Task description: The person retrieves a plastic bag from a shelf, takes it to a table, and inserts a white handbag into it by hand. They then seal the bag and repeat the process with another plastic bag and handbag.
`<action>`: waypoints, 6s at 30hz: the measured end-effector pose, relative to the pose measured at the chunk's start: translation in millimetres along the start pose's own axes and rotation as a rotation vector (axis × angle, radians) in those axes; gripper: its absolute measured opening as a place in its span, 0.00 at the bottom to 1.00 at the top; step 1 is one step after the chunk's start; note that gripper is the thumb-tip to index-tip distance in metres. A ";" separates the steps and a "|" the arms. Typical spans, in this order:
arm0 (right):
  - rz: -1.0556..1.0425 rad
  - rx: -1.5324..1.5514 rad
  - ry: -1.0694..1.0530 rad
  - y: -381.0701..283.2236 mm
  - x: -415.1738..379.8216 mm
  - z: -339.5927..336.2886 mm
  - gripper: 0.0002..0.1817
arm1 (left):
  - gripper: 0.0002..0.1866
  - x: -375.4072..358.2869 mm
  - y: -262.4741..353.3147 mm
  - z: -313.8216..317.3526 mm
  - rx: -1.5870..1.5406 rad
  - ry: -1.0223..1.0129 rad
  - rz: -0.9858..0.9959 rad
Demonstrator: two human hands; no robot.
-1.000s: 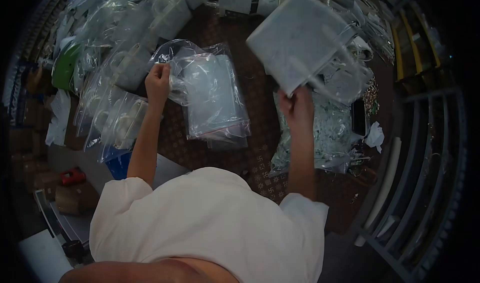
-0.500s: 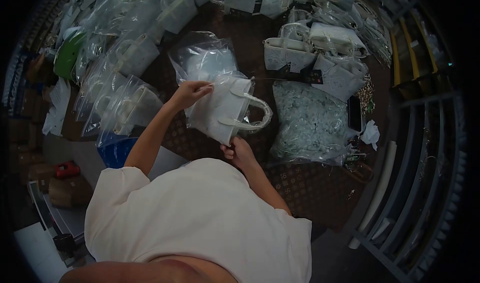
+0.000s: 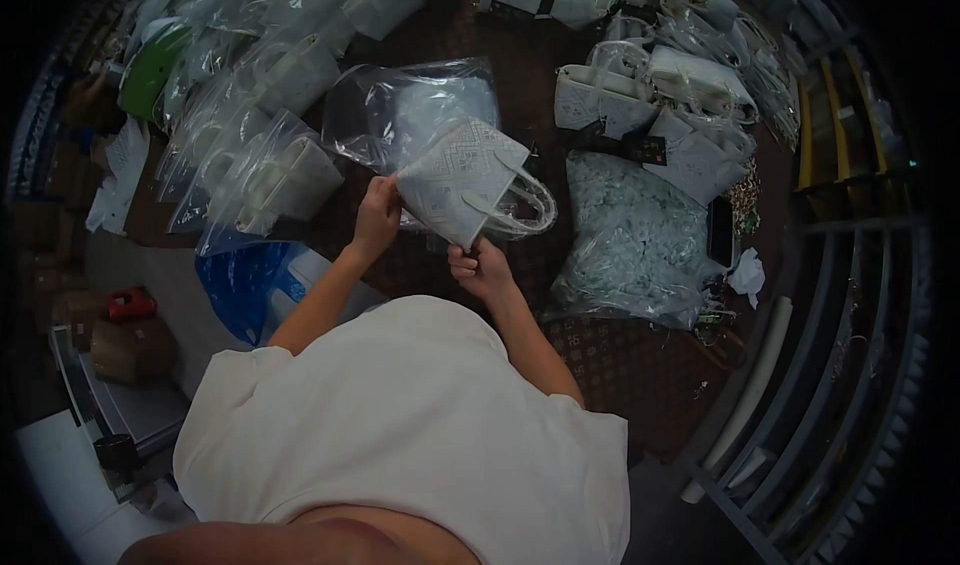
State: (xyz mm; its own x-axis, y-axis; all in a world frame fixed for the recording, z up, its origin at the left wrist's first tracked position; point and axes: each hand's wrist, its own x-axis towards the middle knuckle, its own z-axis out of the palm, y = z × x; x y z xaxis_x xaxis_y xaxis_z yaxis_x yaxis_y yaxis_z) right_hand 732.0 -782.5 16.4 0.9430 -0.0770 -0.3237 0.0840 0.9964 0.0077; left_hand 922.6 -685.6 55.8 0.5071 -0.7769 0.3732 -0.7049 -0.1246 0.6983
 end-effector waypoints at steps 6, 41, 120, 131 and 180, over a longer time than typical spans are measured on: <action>-0.060 -0.026 0.149 15.4 13.6 -4.1 0.12 | 0.19 -13.5 24.9 -7.2 0.106 0.009 -0.111; -0.062 -2.343 0.465 -6.9 -100.0 69.6 0.15 | 0.21 -31.5 37.3 -44.8 -0.584 -0.360 -0.670; -0.812 -1.952 0.753 -23.7 -158.5 135.8 0.10 | 0.17 9.7 105.6 -141.7 0.598 -0.731 -0.248; -0.697 -1.884 0.128 -40.8 -162.0 102.9 0.15 | 0.10 -10.2 96.3 -151.6 -0.124 -0.477 -0.593; -1.274 -1.747 0.396 -19.0 -146.3 73.6 0.05 | 0.05 -5.9 104.5 -127.3 0.271 -0.477 0.358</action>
State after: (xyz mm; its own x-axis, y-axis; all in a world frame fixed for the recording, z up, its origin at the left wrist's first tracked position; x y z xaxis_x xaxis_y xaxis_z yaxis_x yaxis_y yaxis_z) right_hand 616.1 -792.7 133.3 0.5214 -0.7464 0.4136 -0.0774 -0.5240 -0.8482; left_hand 909.2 -615.5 204.3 -0.0143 -0.9799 0.1989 -0.9208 0.0905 0.3795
